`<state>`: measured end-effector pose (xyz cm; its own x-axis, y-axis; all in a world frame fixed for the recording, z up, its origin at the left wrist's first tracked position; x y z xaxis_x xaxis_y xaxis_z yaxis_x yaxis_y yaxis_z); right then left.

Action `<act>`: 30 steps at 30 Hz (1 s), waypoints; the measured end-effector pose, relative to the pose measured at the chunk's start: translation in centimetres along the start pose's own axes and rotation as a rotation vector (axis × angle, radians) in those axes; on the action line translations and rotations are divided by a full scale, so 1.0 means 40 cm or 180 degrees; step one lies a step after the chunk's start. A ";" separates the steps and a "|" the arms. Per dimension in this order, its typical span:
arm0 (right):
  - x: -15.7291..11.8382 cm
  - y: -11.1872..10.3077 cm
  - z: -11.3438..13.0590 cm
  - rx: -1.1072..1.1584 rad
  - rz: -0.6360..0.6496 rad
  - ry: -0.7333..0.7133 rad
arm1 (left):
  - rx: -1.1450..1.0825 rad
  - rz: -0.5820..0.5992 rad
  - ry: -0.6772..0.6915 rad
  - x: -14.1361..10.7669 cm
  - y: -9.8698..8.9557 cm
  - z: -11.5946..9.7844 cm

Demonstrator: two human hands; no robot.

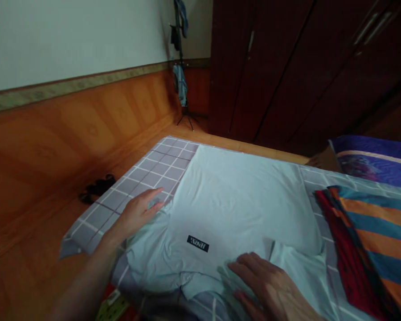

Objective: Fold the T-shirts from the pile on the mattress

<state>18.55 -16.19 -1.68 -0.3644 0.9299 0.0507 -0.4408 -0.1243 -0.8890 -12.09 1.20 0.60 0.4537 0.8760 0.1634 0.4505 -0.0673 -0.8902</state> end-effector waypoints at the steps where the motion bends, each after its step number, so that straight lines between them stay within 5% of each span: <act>1: 0.038 0.000 0.042 0.0024 0.0097 -0.0250 | 0.0099 -0.0112 -0.0202 -0.044 0.012 0.033; 7: 0.201 0.093 0.244 0.0189 0.1092 -0.1209 | 0.0518 -0.0480 -0.1082 -0.230 0.051 0.138; 11: 0.211 0.197 0.259 0.0420 0.1493 -0.1430 | 0.0781 -0.0323 -0.1209 -0.238 0.039 0.131; 15: 0.205 0.238 0.240 0.0550 0.1459 -0.1492 | 0.0646 -0.0297 -0.1208 -0.212 0.020 0.105; 24: 0.200 0.230 0.240 0.0484 0.1515 -0.1517 | -0.2691 -0.1394 -0.1654 -0.213 0.053 0.112; 30: 0.205 0.196 0.244 0.0492 0.1602 -0.1324 | -0.3270 -0.1107 -0.1578 -0.197 0.062 0.102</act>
<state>4.11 -12.91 -3.79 -0.8285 0.5384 -0.1543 -0.2354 -0.5847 -0.7763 -17.70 -3.93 -4.63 -0.0594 0.9967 -0.0546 0.9977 0.0574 -0.0367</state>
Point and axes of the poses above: each hand's wrist, its own x-axis towards the middle knuckle, its own y-axis out of the palm, z = x × y, the point moved 6 cm from there along x, towards the middle knuckle, and after that the axes turned 10 degrees about y, right-handed, at the moved point
